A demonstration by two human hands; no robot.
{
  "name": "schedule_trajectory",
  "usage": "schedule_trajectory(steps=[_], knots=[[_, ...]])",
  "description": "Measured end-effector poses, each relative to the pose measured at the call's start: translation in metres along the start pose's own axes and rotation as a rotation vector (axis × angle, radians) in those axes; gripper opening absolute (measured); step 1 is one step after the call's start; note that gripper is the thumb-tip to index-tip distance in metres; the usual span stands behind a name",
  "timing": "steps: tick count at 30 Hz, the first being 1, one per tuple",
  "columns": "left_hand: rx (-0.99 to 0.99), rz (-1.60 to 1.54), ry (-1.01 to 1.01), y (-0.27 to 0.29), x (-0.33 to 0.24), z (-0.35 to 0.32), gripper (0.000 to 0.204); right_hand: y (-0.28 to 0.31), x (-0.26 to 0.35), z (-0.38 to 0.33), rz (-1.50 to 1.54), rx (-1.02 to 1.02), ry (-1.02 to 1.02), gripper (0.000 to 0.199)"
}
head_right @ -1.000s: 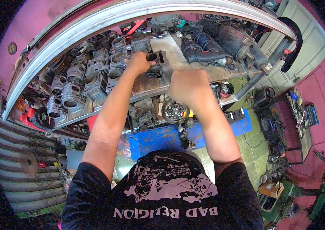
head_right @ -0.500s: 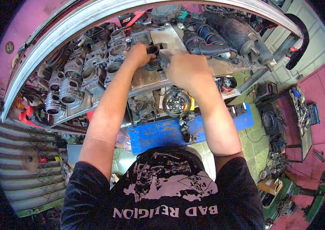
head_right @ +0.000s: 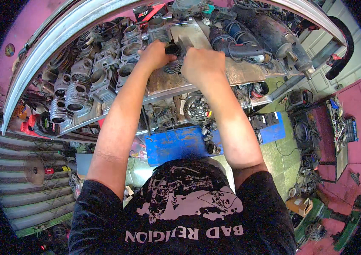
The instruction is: The person scrubs several metal engine cylinder heads with a wire brush on a cluttered workbench. They handle the parts one at a time, rotating them to clean different surfaces, and place them back on the shelf after scrubbing.
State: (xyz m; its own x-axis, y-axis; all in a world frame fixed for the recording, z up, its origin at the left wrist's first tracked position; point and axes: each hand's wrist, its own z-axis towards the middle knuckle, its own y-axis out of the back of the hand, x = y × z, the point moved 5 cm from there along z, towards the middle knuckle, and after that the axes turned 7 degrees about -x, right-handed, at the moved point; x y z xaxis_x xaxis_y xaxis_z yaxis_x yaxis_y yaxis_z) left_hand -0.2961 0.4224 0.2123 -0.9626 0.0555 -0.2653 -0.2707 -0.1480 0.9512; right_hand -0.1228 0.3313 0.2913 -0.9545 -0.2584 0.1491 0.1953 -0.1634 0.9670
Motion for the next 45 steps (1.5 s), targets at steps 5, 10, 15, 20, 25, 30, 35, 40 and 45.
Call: schedule_trajectory(steps=[5,10,15,20,25,30,35,40,45], knots=[[-0.023,0.009,0.012,0.008,-0.005,-0.007,0.053,-0.035,0.001,0.019,-0.033,-0.113,0.053,0.042],[-0.005,0.035,0.029,0.008,-0.013,-0.006,0.054,-0.11,-0.006,0.021,-0.162,-0.433,0.03,0.055],[0.047,0.054,0.058,0.012,-0.011,-0.008,0.064,-0.131,-0.004,-0.019,-0.148,-0.675,0.056,0.058],[0.01,0.03,0.078,0.012,-0.012,-0.011,0.065,-0.096,-0.008,-0.043,-0.095,-0.425,0.058,0.056],[0.066,0.001,0.093,0.017,-0.014,-0.012,0.061,-0.019,0.006,-0.042,-0.149,-0.187,0.111,0.042],[0.061,-0.019,0.116,0.013,-0.006,-0.011,0.058,0.019,0.013,-0.007,-0.116,0.078,0.125,0.035],[0.077,-0.026,0.08,0.019,-0.019,-0.012,0.055,-0.043,-0.007,0.036,-0.025,-0.135,0.125,0.042],[-0.018,0.012,0.038,0.011,-0.012,-0.009,0.057,-0.086,-0.018,0.009,-0.094,-0.365,0.149,0.053],[-0.012,0.008,-0.045,0.011,0.002,-0.004,0.064,-0.042,-0.018,-0.074,-0.018,-0.353,0.194,0.045]])
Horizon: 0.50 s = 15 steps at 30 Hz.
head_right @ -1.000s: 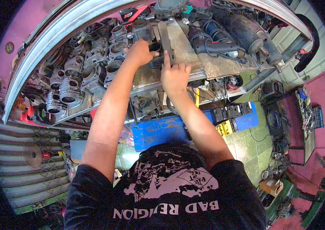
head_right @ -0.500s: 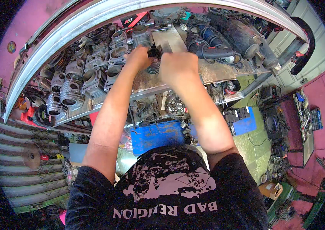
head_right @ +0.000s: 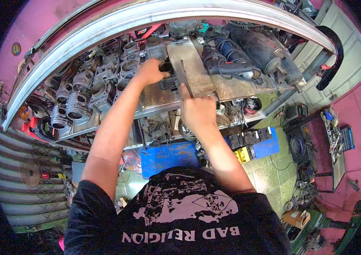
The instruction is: The person scrubs several metal engine cylinder heads with a wire brush on a cluttered workbench. They handle the parts one at a time, rotating them to clean different surfaces, and place them back on the shelf after scrubbing.
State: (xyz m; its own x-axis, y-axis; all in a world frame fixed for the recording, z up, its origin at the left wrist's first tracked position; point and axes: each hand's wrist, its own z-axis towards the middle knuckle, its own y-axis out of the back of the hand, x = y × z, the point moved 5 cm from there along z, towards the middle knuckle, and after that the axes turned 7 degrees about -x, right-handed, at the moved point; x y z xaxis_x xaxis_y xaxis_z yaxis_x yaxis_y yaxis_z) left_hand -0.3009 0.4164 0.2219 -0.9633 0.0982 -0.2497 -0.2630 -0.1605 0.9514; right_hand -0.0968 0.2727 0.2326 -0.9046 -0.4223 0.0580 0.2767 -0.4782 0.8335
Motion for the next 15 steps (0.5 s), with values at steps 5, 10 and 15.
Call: schedule_trajectory(steps=[5,10,15], knots=[[0.174,-0.01,-0.184,0.019,-0.016,0.012,0.061,0.044,-0.043,-0.036,0.303,-0.032,-0.18,0.043],[0.227,0.097,-0.554,0.018,-0.03,0.017,0.071,0.054,-0.086,-0.069,0.492,-0.036,-0.353,0.044],[0.267,0.308,-0.785,0.024,-0.047,0.018,0.068,0.049,-0.098,-0.072,0.547,0.014,-0.376,0.045]])
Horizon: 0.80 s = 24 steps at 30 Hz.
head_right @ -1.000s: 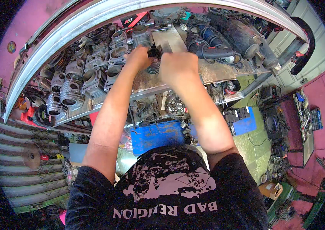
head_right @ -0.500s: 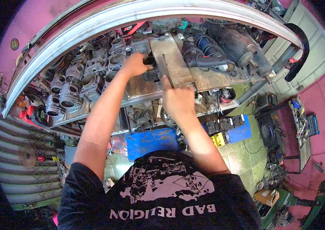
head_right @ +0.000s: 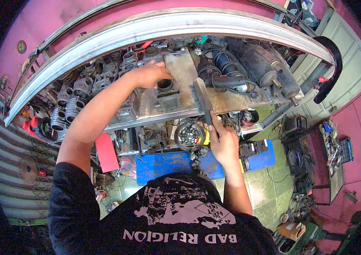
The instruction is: The person scrubs several metal engine cylinder heads with a wire brush on a cluttered workbench. They handle the parts one at a time, rotating them to clean different surfaces, and place them back on the shelf after scrubbing.
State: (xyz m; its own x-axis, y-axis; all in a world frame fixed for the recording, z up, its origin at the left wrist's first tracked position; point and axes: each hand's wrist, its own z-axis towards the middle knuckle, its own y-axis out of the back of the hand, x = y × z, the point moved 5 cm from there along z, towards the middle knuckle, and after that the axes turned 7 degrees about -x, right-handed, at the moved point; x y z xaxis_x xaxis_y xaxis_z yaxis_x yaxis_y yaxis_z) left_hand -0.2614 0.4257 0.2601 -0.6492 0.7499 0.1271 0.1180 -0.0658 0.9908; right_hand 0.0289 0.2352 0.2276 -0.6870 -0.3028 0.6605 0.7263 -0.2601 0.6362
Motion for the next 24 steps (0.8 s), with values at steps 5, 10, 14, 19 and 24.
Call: schedule_trajectory(steps=[5,10,14,19,24], knots=[[-0.277,0.052,0.387,-0.009,-0.016,-0.024,0.067,-0.021,0.014,0.002,-0.145,-0.046,0.156,0.048],[-0.52,-0.177,0.936,-0.018,-0.085,-0.059,0.072,-0.06,0.047,0.027,-0.259,-0.032,0.324,0.052],[-0.504,-0.059,0.94,-0.048,-0.091,-0.054,0.058,-0.076,0.073,0.07,-0.376,0.227,0.167,0.051],[-0.633,0.025,0.869,-0.049,-0.087,-0.047,0.049,-0.108,0.054,0.113,-0.327,0.104,0.211,0.051],[-0.594,0.031,0.892,-0.05,-0.084,-0.052,0.048,-0.102,0.05,0.063,-0.345,-0.024,0.384,0.053]])
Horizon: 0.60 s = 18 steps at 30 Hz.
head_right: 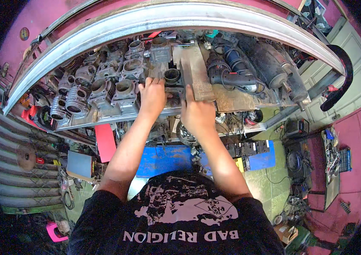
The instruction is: The person scrubs several metal engine cylinder heads with a wire brush on a cluttered workbench. They handle the parts one at a time, rotating them to clean different surfaces, and place them back on the shelf after scrubbing.
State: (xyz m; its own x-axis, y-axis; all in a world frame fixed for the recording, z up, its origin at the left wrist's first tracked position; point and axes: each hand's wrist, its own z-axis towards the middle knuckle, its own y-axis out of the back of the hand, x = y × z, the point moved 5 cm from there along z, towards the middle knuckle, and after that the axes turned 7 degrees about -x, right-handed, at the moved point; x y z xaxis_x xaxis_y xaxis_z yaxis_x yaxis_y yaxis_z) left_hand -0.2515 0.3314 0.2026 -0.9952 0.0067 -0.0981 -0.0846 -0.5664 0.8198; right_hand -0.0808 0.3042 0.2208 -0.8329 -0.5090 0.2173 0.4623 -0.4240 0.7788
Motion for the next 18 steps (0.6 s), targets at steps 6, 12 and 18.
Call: schedule_trajectory(steps=[6,12,18], knots=[[-0.03,-0.055,0.014,-0.003,0.006,-0.004,0.045,0.05,0.02,-0.006,-0.012,0.136,-0.005,0.055],[0.017,-0.087,0.031,0.003,-0.008,0.005,0.044,-0.019,-0.018,0.068,0.13,0.194,-0.172,0.056],[0.012,-0.08,0.049,0.003,0.007,0.002,0.047,0.026,-0.011,-0.008,0.221,0.181,-0.134,0.055]])
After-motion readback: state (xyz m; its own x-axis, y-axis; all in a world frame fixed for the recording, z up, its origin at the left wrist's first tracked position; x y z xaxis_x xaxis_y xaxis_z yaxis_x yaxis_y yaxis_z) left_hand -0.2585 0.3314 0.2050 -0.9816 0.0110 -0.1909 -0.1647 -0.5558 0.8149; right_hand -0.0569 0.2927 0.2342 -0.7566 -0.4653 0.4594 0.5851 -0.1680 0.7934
